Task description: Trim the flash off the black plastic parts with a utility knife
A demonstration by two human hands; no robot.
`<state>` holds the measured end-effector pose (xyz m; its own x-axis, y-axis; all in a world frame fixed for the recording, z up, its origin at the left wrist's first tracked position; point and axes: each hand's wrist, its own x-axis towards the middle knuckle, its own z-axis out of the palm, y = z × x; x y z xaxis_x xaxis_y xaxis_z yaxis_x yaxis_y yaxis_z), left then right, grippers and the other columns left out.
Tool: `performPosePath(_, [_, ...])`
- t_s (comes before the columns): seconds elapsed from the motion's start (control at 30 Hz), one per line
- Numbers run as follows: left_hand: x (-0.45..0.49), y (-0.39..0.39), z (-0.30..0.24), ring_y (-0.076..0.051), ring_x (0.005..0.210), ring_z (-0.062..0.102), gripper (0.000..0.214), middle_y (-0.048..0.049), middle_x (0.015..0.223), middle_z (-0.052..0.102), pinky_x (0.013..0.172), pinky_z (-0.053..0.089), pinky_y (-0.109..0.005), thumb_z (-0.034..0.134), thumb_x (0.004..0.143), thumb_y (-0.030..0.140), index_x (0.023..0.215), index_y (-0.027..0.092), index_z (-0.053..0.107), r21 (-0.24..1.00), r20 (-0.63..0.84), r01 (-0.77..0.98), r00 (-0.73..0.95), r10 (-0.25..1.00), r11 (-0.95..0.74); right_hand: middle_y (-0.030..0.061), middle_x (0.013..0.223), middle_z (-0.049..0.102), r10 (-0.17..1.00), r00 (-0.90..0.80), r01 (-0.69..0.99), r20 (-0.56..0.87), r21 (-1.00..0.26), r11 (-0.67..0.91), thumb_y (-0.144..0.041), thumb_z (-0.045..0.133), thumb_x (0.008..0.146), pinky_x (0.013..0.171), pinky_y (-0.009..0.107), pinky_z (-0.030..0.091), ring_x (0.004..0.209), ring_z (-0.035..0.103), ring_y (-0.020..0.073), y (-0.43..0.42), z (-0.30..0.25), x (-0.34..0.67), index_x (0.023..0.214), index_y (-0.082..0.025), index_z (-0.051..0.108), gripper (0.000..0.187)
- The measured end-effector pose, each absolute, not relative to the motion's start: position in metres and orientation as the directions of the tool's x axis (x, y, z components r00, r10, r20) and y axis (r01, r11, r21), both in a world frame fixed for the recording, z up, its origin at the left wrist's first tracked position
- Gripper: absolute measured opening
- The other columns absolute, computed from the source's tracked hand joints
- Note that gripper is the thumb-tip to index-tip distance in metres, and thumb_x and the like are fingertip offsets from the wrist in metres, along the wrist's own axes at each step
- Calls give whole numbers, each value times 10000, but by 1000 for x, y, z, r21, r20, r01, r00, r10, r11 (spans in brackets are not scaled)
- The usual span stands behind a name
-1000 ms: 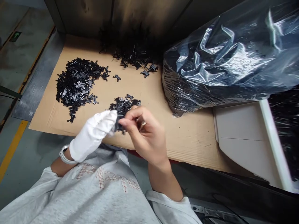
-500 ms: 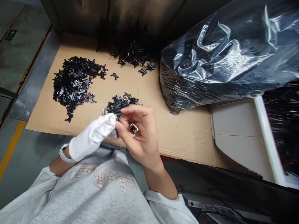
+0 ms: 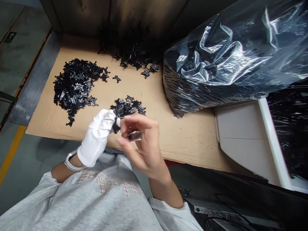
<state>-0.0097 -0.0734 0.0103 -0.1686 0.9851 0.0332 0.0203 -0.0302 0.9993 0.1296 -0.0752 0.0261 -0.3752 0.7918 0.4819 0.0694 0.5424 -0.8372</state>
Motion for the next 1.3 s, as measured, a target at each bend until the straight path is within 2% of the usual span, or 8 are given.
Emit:
performPosePath(0.2, [-5, -78, 38, -33, 436, 452, 228, 72, 601, 526, 380, 359, -128, 592, 906, 370, 754, 213, 530, 924, -185, -370, -221, 958, 93, 25, 906, 538, 735, -396, 178, 551, -739, 649, -426, 369, 1025, 669, 306, 469, 766, 517, 143, -65, 26, 143, 1261, -221, 453, 324])
performPosePath(0.33, [-7, -85, 48, -26, 383, 392, 206, 87, 515, 486, 350, 312, -119, 613, 855, 279, 698, 207, 501, 931, -233, -320, -158, 960, 174, 20, 844, 597, 716, -461, 345, 524, -638, 688, -397, 318, 1045, 654, 312, 445, 734, 529, 153, -59, 33, 142, 1213, -209, 485, 303])
performPosePath(0.6, [-9, -90, 48, -25, 478, 484, 178, 87, 565, 531, 452, 383, -107, 560, 808, 56, 732, 217, 564, 984, -45, -175, -144, 989, 19, -10, 711, 567, 593, -505, 364, 628, -468, 805, -283, 360, 1041, 548, 292, 363, 605, 432, 133, -56, 38, 133, 1085, -187, 540, 209])
performPosePath(0.8, [-15, -92, 52, -72, 409, 364, 214, 75, 493, 401, 436, 374, -207, 565, 863, 292, 682, 227, 472, 942, -177, -271, 91, 980, 195, 4, 782, 631, 681, -387, 445, 622, -521, 728, -262, 395, 1034, 577, 271, 422, 639, 528, 126, -49, 31, 133, 1051, -207, 554, 170])
performPosePath(0.93, [-16, -69, 19, -121, 630, 560, 141, -4, 735, 608, 616, 471, -242, 452, 918, 267, 848, 212, 562, 948, -18, 319, 54, 998, 0, 41, 903, 680, 800, -213, 555, 561, -604, 572, -341, 370, 1041, 622, 277, 450, 704, 609, 134, -38, 27, 148, 1087, -200, 570, 249])
performPosePath(1.0, [-12, -53, -10, -183, 837, 629, 256, -52, 868, 655, 778, 490, -311, 401, 965, 298, 836, 204, 601, 649, 5, 754, 127, 992, -100, 40, 819, 669, 854, -232, 648, 466, -580, 493, -399, 455, 1008, 601, 285, 432, 675, 609, 154, -26, 25, 149, 1055, -181, 589, 261])
performPosePath(1.2, [7, -34, -63, -292, 853, 621, 131, -167, 873, 658, 759, 461, -400, 541, 880, 205, 866, 113, 634, 518, -14, 854, -38, 999, 40, 145, 1096, 693, 814, -567, 782, -125, -395, 483, -245, 582, 939, 724, 321, 438, 925, 648, 246, 29, 15, 89, 1153, -137, 607, 241])
performPosePath(1.3, [1, -43, -57, -293, 894, 612, 131, -166, 916, 664, 786, 442, -400, 585, 880, 253, 852, 135, 635, 528, 43, 847, -92, 995, 56, 181, 1112, 687, 784, -585, 785, -206, -384, 485, -255, 660, 876, 715, 332, 424, 926, 639, 273, 56, -1, 56, 1072, -115, 655, 241])
